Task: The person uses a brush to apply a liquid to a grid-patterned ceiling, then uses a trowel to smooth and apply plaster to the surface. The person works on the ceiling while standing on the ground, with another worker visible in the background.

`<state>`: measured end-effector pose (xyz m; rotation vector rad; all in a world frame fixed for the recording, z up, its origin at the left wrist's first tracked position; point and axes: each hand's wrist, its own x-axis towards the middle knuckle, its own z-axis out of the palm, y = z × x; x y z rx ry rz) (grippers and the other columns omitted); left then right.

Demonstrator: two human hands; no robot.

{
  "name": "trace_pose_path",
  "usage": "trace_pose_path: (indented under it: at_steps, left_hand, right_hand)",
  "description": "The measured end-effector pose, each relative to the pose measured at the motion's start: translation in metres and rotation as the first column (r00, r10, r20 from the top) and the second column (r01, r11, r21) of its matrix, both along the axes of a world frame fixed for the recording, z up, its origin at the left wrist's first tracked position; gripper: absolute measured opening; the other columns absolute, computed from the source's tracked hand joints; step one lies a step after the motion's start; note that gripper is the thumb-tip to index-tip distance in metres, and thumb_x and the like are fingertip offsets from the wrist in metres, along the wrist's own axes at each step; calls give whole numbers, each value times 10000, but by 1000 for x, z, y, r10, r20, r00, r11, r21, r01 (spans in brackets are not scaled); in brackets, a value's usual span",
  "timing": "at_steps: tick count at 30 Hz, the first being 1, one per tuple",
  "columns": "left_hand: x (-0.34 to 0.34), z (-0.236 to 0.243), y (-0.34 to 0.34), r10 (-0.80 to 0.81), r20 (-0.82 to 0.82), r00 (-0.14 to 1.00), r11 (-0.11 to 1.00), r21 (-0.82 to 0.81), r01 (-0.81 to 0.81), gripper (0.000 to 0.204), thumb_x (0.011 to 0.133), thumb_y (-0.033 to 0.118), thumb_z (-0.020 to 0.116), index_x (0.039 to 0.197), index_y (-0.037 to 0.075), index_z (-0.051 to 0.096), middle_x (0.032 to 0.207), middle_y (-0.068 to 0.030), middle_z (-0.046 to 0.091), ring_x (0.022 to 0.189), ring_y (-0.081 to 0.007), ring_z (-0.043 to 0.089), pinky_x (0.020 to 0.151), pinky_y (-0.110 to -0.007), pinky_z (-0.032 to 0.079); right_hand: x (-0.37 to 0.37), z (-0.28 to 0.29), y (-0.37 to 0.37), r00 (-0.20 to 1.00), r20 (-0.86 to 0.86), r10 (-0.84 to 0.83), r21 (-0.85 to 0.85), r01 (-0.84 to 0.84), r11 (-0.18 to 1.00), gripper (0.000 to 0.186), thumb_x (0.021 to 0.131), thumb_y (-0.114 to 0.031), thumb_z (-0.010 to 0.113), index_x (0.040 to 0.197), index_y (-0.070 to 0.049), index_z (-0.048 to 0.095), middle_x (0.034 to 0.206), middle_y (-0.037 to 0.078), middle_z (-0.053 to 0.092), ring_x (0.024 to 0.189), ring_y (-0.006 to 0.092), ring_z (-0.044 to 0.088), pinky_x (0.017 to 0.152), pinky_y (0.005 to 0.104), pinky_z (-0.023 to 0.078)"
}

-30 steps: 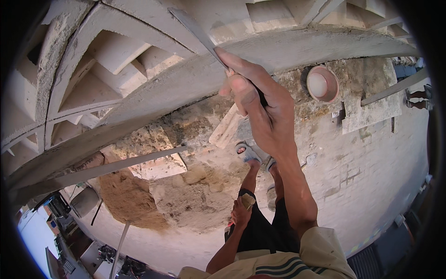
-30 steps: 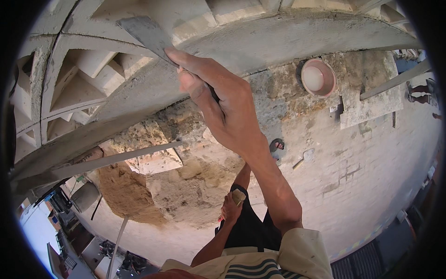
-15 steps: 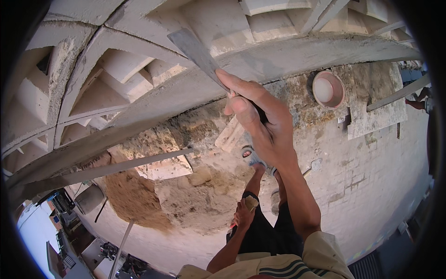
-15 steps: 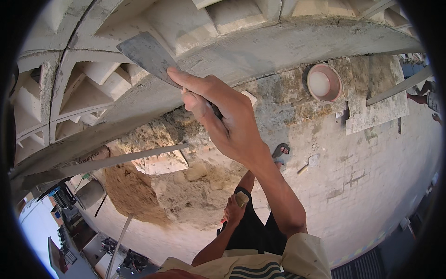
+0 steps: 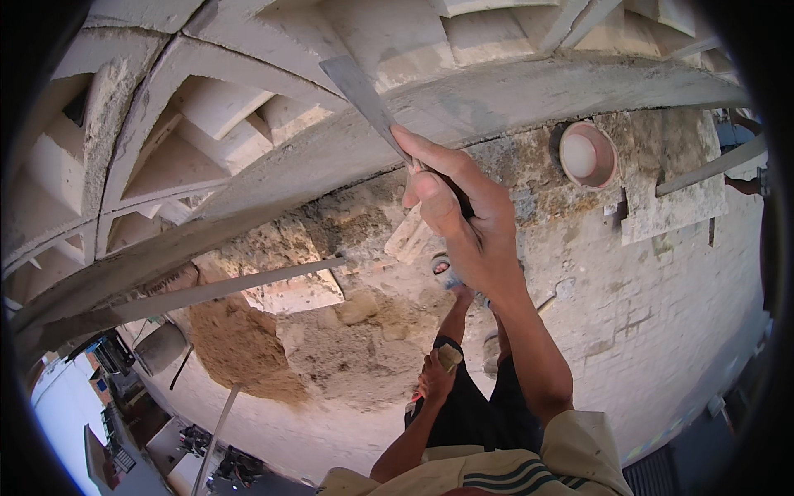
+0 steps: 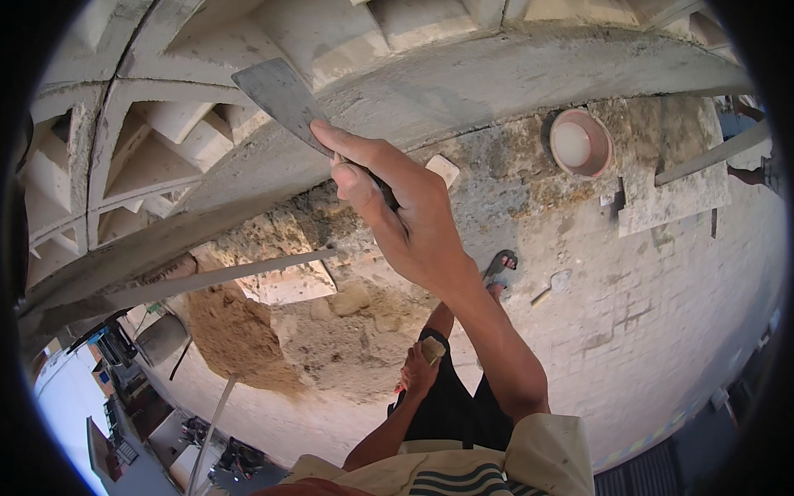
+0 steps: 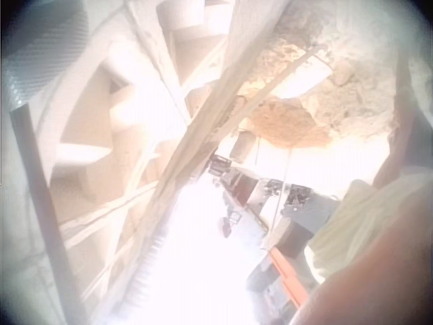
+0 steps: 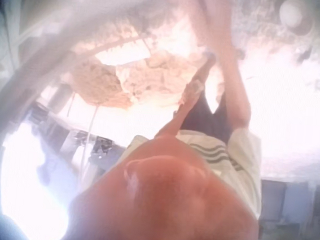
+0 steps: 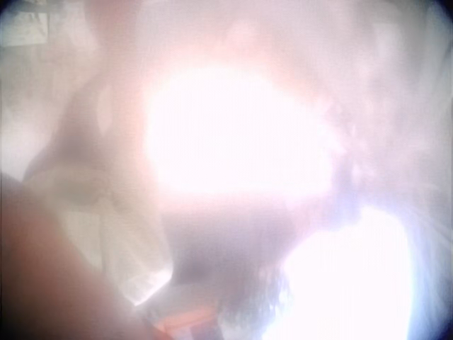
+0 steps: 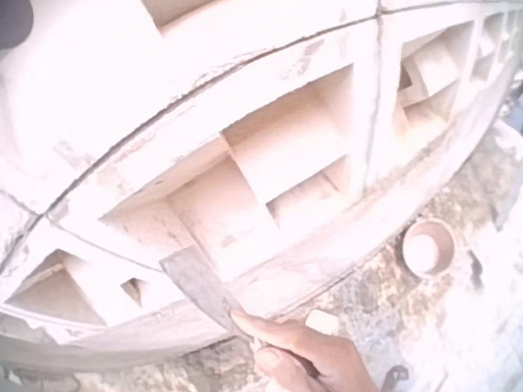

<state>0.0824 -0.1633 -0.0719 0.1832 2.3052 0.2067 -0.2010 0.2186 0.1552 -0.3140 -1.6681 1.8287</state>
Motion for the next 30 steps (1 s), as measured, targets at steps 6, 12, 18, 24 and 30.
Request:
trace_pose_path:
  at_steps: [6, 12, 18, 24, 30]
  left_hand:
    - [-1, 6, 2, -21, -15, 1000, 1000, 18, 21, 762, 837, 299, 883, 1440, 85, 469, 1252, -220, 610, 1145, -458, 661, 951, -556, 558]
    - [-2, 1, 1, -31, 0, 1000, 999, 10, 31, 700, 872, 276, 863, 1433, 91, 486, 1262, -222, 618, 1140, -434, 664, 936, -533, 559]
    - [1, 3, -6, -19, 29, 999, 1000, 8, 19, 795, 845, 275, 880, 1479, 84, 440, 1247, -221, 611, 1137, -455, 661, 919, -554, 569]
    - [8, -17, -31, 29, 47, 999, 996, 88, -33, 801, 843, 272, 879, 1482, 84, 434, 1250, -228, 609, 1135, -459, 662, 920, -552, 570]
    - [31, -44, -83, 128, 119, 985, 977, 157, -146, 821, 837, 280, 882, 1491, 89, 424, 1279, -237, 611, 1148, -469, 662, 940, -559, 566]
  right_hand:
    - [33, -32, -10, 945, 55, -323, 187, 308, 933, 421, 1162, -263, 517, 1499, -27, 607, 929, 57, 673, 705, 68, 588, 602, 227, 433]
    - [27, -37, -20, 834, 201, -514, -134, 543, 829, 457, 1180, -282, 477, 1554, -22, 525, 882, 36, 629, 574, 33, 494, 481, 205, 354]
    - [6, -24, -61, 898, 125, -422, -124, 437, 891, 463, 1176, -268, 489, 1559, -9, 517, 888, 31, 630, 569, 24, 448, 504, 223, 357]
    - [3, -19, -44, 863, 82, -499, -224, 504, 834, 466, 1176, -265, 490, 1567, -13, 500, 885, 18, 612, 583, 20, 432, 528, 208, 356]
    - [9, -15, -53, 916, 164, -365, -203, 394, 896, 428, 1177, -251, 482, 1539, -27, 527, 872, 26, 606, 589, 30, 465, 516, 216, 372]
